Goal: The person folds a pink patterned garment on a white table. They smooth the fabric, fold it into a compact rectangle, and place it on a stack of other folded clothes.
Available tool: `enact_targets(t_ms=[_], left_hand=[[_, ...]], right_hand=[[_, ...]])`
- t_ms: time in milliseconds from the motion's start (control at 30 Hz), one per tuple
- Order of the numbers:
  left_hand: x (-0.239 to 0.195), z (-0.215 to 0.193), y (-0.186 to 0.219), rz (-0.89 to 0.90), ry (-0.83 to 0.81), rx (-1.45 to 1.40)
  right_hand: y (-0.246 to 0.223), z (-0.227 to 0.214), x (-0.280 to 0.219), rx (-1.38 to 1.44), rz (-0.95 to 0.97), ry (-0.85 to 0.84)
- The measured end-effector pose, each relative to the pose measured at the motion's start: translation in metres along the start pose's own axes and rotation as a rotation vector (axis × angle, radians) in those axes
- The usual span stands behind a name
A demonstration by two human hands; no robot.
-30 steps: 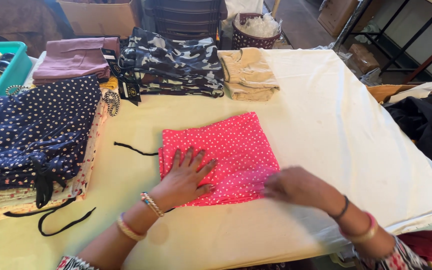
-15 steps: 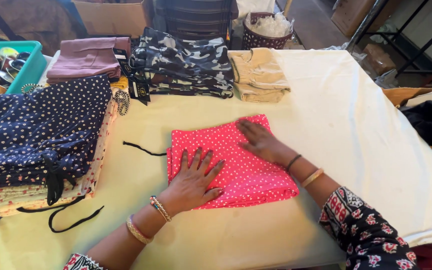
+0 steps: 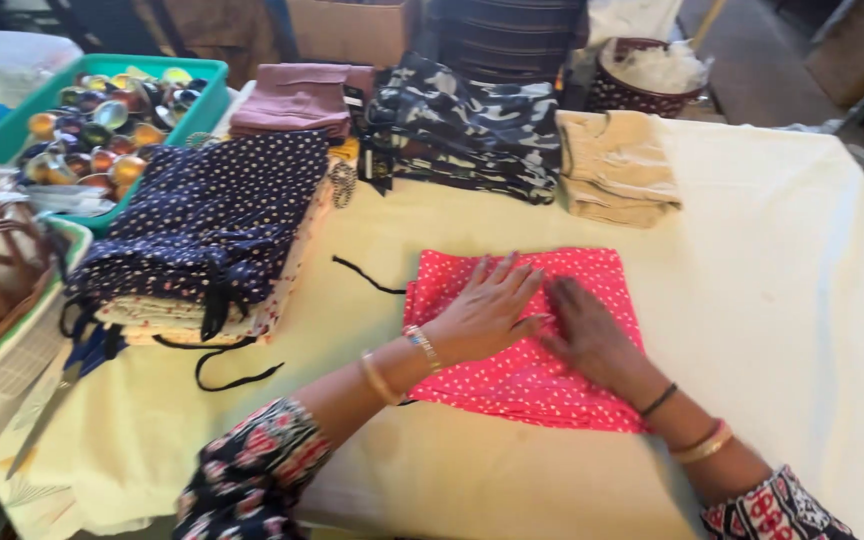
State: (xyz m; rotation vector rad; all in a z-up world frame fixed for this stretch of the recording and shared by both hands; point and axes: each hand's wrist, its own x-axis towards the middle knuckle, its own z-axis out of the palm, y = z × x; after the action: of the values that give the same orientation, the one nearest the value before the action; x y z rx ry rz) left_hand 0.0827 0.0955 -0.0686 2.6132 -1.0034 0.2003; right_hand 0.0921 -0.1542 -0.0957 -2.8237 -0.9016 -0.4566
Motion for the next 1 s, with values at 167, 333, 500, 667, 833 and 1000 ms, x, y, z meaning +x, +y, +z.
enact_targets(t_ms=[167,333,500,667,833,1000], left_hand=[[0.016,0.033,-0.026,-0.069,0.117,0.244],[0.0,0.017,-0.032,-0.244,-0.005,0.292],[-0.013,0.005,-0.029,-0.323,-0.034,0.339],[-0.039,0.0,-0.028,-0.214,0.048,0.347],[-0.066,-0.008,-0.024,-0.151,0.08,0.263],[-0.092,-0.025,-0.005,-0.171,0.03,0.168]], right_hand=[[-0.022,-0.015,-0.006,0.071,-0.094,-0.033],[-0.025,-0.018,-0.005,0.075,-0.088,-0.028],[-0.028,-0.021,-0.004,0.068,-0.065,-0.031],[-0.024,-0.017,-0.005,0.068,-0.062,-0.03],[-0.024,-0.017,-0.005,0.031,-0.065,-0.025],[-0.023,-0.016,-0.006,0.007,-0.061,-0.031]])
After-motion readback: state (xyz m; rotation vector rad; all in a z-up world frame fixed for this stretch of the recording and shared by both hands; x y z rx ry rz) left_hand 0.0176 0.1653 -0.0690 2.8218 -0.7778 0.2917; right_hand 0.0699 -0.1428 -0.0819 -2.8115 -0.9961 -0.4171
